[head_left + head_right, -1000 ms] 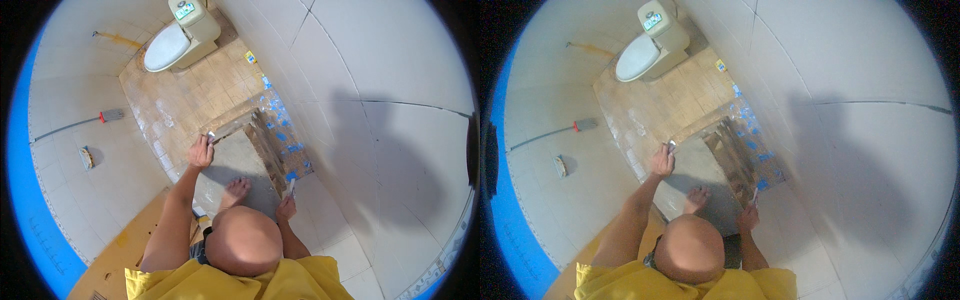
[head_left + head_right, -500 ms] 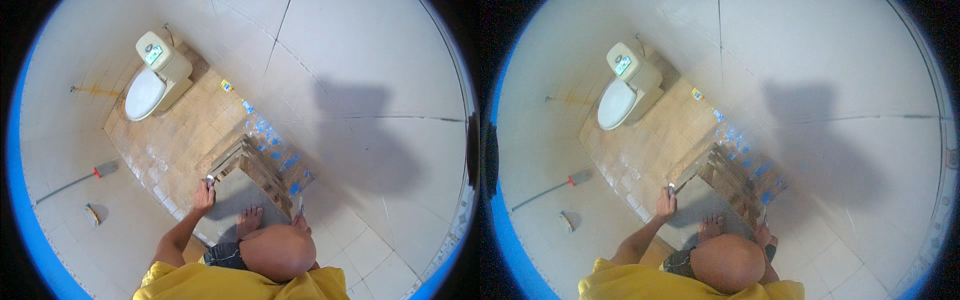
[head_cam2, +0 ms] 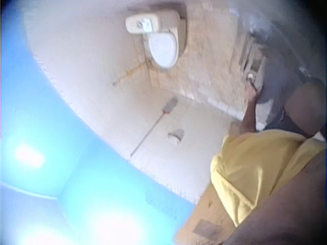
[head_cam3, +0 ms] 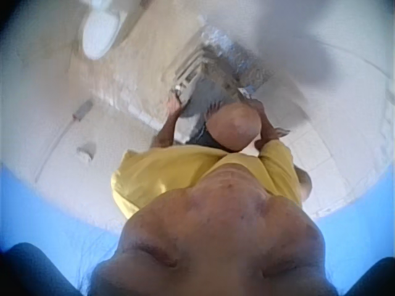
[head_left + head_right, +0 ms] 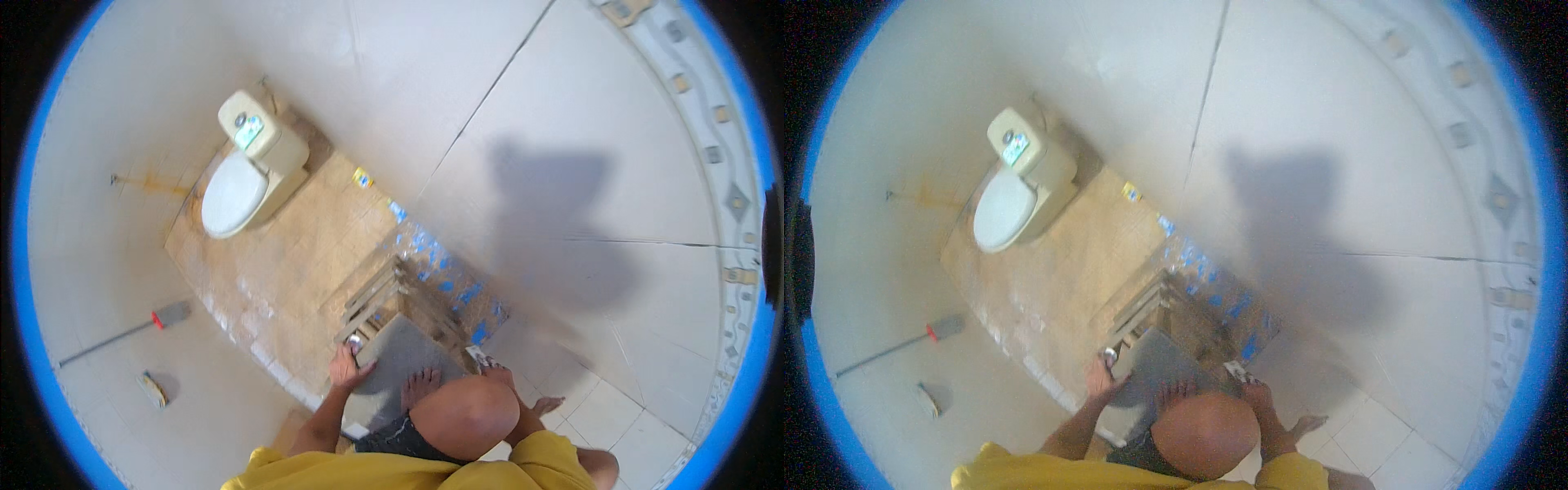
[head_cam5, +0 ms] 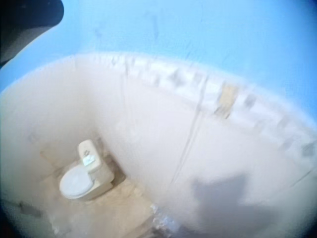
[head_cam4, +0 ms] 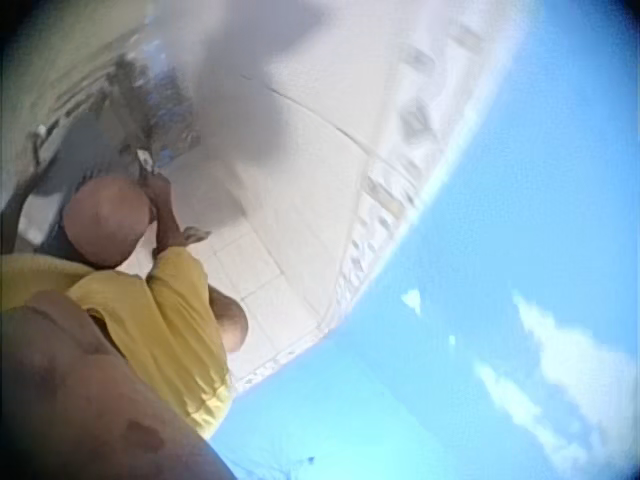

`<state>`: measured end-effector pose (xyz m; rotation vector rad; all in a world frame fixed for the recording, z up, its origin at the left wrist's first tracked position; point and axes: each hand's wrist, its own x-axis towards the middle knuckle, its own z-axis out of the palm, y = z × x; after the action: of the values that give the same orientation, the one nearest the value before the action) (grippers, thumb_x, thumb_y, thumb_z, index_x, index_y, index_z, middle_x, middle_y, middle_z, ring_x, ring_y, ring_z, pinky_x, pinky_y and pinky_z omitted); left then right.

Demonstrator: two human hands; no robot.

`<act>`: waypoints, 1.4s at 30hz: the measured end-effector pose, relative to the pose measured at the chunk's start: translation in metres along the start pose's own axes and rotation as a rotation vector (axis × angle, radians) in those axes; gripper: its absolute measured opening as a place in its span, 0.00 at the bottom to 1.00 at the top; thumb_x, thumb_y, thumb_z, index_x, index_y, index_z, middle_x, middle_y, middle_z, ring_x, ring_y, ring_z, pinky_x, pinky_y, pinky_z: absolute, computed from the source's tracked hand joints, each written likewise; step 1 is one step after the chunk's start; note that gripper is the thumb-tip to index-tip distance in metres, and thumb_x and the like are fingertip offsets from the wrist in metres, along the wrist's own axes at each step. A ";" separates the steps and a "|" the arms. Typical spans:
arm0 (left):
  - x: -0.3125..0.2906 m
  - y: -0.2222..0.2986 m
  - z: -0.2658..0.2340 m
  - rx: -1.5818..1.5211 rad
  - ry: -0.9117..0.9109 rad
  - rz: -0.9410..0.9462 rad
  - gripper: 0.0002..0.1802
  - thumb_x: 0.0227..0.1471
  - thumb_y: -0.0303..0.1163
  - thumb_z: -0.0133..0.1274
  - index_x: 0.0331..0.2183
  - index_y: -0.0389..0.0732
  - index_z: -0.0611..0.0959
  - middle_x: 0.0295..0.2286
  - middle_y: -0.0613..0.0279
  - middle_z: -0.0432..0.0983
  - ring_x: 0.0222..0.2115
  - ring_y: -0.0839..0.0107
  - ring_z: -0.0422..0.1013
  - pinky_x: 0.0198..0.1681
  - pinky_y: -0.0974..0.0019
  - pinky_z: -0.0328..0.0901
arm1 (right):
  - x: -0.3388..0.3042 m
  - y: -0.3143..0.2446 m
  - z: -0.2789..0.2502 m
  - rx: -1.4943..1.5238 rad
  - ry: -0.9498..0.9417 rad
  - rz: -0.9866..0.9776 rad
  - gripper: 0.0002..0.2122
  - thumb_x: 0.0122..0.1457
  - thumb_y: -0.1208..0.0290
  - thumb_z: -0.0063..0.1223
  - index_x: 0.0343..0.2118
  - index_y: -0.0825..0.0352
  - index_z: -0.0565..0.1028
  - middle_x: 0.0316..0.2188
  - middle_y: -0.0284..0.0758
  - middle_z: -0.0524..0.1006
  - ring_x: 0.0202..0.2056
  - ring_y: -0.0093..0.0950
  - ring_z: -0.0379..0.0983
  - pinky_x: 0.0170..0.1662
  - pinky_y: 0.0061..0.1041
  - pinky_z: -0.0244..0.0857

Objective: The person scrapes a blue-painted wall with a putty knife to remove loose paint. They briefly walk to a nearby counter to retrieve a sanding block, then return to continue scraping the same wall area.

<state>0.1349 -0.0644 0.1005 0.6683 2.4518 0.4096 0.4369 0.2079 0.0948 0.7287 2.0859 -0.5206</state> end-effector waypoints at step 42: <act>0.062 0.181 -0.202 -0.657 0.746 0.130 0.43 0.54 0.38 0.50 0.61 0.33 0.47 0.59 0.43 0.50 0.59 0.51 0.52 0.59 0.55 0.51 | -0.451 -0.022 -0.443 0.738 1.967 -0.559 0.16 0.58 0.75 0.49 0.50 0.71 0.69 0.40 0.36 0.75 0.38 0.20 0.71 0.41 0.23 0.67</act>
<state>0.0383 0.0908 0.3100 0.4207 2.6546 1.6734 0.3779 0.3142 0.7158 1.3343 4.0718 -1.1738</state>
